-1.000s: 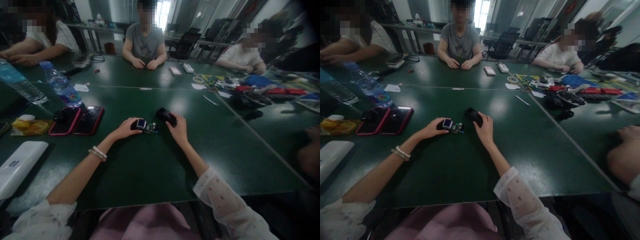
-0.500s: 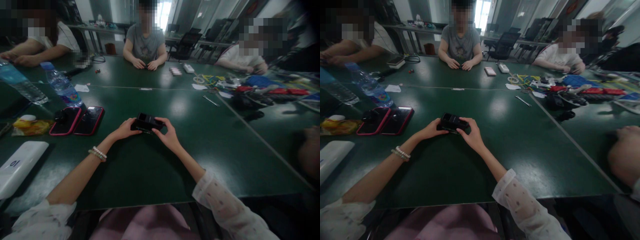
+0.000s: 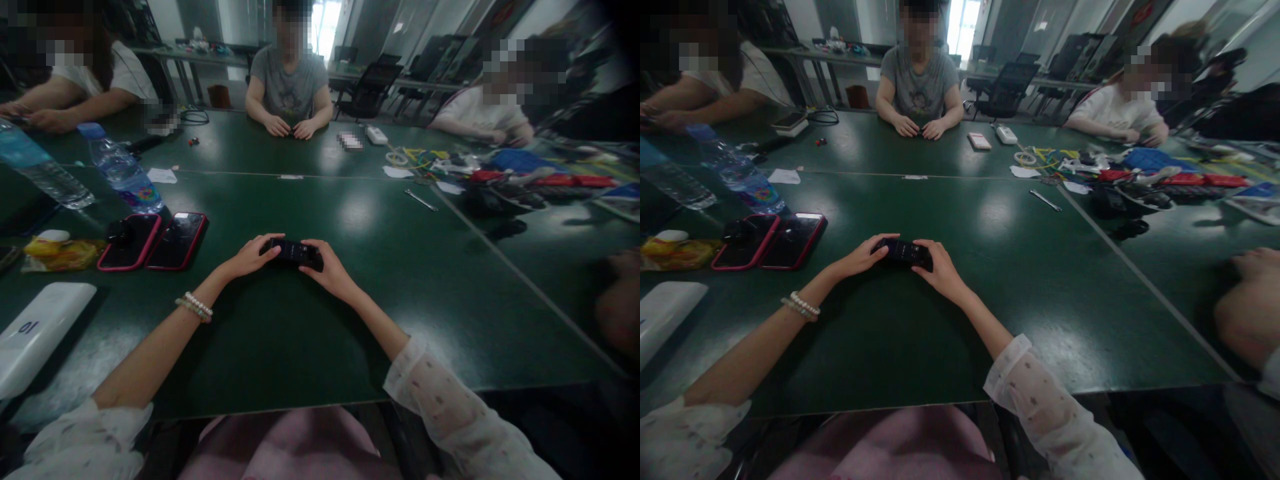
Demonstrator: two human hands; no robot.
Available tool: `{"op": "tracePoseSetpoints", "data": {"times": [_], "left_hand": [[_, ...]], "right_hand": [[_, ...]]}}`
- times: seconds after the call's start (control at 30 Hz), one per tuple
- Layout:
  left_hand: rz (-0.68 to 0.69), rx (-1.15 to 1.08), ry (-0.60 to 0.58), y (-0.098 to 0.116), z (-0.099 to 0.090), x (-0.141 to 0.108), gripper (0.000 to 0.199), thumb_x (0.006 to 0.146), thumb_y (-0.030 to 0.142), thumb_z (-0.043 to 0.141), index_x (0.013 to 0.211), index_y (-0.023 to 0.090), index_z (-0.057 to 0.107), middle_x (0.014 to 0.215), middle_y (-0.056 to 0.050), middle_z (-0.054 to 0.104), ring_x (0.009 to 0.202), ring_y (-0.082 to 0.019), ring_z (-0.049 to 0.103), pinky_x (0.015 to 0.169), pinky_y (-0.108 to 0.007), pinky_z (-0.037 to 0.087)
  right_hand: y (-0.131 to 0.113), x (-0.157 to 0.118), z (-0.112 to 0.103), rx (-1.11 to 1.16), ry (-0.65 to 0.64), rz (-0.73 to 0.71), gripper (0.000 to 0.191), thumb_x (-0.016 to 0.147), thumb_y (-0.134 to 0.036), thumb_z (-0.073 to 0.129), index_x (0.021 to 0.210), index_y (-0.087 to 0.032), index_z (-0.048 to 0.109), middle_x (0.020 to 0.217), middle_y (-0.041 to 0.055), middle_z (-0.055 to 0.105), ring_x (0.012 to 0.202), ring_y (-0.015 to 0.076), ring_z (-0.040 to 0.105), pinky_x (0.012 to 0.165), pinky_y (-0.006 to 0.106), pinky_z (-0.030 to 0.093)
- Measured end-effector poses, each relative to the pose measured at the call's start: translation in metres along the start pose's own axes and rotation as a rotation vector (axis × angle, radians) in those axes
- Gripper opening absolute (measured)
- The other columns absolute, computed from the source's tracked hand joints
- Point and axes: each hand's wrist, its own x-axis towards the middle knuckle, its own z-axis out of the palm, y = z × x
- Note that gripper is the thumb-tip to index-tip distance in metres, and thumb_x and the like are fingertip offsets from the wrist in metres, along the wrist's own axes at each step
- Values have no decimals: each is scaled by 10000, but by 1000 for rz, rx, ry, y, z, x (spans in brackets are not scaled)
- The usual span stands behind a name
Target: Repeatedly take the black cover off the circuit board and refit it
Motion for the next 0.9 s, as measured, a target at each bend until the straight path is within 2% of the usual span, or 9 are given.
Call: {"op": "tracePoseSetpoints", "data": {"times": [0.13, 0.3, 0.43, 0.67, 0.9], "left_hand": [[-7, 42, 2, 4, 0, -1, 563, 985, 636, 406, 1425, 300, 511, 1416, -89, 547, 1307, -298, 488, 1110, -512, 374], [-69, 39, -8, 8, 0, -1, 580, 941, 662, 483, 1413, 327, 528, 1394, -79, 554, 1265, -314, 511, 1077, -527, 404], [-65, 34, -18, 11, -1, -2, 594, 923, 671, 512, 1411, 331, 531, 1376, -82, 559, 1252, -319, 516, 1074, -524, 405], [-63, 45, -27, 13, -1, -3, 570, 950, 659, 468, 1405, 323, 537, 1367, -84, 564, 1258, -311, 508, 1061, -519, 412], [-14, 81, -5, 12, 0, -3, 516, 1009, 617, 354, 1383, 328, 560, 1360, -57, 589, 1278, -283, 493, 1111, -513, 363]], "right_hand": [[-6, 0, 0, -20, -4, -12, 498, 835, -230, 700, 1279, -305, 487, 1286, 80, 573, 1220, 306, 513, 1030, 553, 455], [-8, -1, 2, 50, 0, 92, 512, 861, -464, 693, 1285, -282, 469, 1294, 106, 550, 1211, 300, 518, 1037, 535, 456], [-11, 1, 0, 122, -40, 195, 511, 904, -545, 612, 1319, -285, 468, 1330, 111, 549, 1245, 296, 533, 1064, 551, 436], [-16, 4, -6, 131, -83, 270, 497, 865, -523, 673, 1275, -273, 546, 1301, 105, 587, 1257, 304, 528, 1049, 562, 451], [-9, 4, -7, 250, -99, 271, 546, 825, -488, 732, 1289, -268, 545, 1253, 93, 622, 1219, 285, 579, 1019, 531, 484]]}}
